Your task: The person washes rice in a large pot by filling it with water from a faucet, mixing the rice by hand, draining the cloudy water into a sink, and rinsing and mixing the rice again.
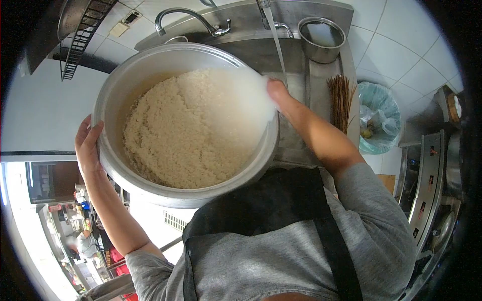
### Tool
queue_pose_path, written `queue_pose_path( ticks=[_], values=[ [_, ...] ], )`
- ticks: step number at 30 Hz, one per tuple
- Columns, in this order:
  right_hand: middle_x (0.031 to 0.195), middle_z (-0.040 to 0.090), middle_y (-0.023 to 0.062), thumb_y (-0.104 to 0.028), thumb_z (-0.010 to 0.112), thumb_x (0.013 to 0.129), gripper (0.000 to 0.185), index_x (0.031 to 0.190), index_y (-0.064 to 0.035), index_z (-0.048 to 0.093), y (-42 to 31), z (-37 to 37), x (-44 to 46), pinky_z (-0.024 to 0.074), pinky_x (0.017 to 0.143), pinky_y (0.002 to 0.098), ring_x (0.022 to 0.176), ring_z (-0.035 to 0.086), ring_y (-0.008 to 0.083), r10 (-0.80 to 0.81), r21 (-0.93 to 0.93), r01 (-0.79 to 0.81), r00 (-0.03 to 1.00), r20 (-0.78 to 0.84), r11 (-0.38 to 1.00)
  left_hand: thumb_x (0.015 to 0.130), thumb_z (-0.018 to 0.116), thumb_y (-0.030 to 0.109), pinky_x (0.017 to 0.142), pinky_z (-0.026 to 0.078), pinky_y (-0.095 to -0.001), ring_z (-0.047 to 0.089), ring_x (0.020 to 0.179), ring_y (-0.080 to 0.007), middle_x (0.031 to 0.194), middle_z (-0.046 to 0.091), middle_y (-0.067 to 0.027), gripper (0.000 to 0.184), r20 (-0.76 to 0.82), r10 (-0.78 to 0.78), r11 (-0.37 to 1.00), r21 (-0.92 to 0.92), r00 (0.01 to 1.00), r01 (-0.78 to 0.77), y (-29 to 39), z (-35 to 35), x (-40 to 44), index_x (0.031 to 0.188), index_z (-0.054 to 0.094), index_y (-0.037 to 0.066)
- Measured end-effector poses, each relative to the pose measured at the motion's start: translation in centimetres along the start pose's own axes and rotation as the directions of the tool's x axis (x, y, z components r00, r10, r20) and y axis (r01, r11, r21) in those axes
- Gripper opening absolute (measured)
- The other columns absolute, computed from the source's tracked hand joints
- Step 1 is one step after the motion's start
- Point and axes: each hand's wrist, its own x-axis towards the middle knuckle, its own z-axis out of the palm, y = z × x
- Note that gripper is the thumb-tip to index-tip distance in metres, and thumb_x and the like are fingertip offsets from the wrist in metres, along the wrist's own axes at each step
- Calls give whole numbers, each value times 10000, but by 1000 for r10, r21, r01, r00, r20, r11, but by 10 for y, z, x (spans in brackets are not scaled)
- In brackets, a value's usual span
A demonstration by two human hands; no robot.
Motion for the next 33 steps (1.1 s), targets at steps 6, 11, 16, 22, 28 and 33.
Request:
queue_pose_path(
  ticks=[6, 11, 16, 22, 28, 33],
  values=[
    [844, 628, 118, -276, 406, 916, 352, 894, 0, 625, 27, -2, 28, 457, 644, 381, 738, 569, 195, -30, -10, 30, 999, -20, 999, 774, 619, 70, 740, 476, -276, 614, 810, -199, 927, 622, -165, 432, -9, 7, 1000, 11, 1000, -7, 5, 5, -4, 1150, 481, -91],
    [856, 619, 147, -253, 393, 927, 364, 948, 52, 593, 12, -4, 12, 486, 680, 371, 735, 600, 230, 10, -117, -15, 999, -47, 993, 779, 614, 67, 728, 483, -277, 621, 791, -200, 903, 629, -168, 430, -14, -3, 1000, 11, 1000, 3, 9, 11, -8, 1156, 476, -85],
    [881, 613, 171, -265, 385, 927, 396, 971, 80, 574, 1, -2, 1, 488, 688, 387, 754, 607, 253, 76, -12, -77, 995, -71, 997, 784, 604, 65, 712, 494, -279, 627, 779, -200, 889, 633, -174, 418, -11, 7, 1000, 2, 1000, -7, 9, 10, -7, 1152, 476, -86],
    [930, 605, 186, -265, 399, 930, 381, 963, 74, 571, 1, -4, 2, 501, 683, 407, 771, 612, 269, 163, 230, -151, 986, -33, 961, 789, 600, 65, 692, 509, -280, 628, 781, -214, 900, 624, -197, 430, 9, 17, 999, 31, 1000, -18, 12, 10, -8, 1158, 456, -101],
    [919, 604, 191, -239, 420, 924, 345, 949, 69, 574, 2, -4, 5, 510, 678, 437, 773, 613, 283, 175, 273, -162, 984, -24, 948, 786, 603, 50, 701, 514, -288, 627, 790, -222, 924, 616, -204, 453, 17, 12, 1000, -3, 1000, -12, 10, 8, -5, 1172, 428, -110],
    [915, 601, 184, -195, 401, 921, 304, 921, 51, 579, 16, -4, 20, 516, 692, 449, 782, 613, 293, 162, 348, -164, 986, 35, 923, 780, 608, 50, 711, 512, -287, 624, 800, -224, 922, 616, -200, 468, 41, 18, 1000, -12, 999, -17, 11, 8, -5, 1178, 423, -113]
  ],
)
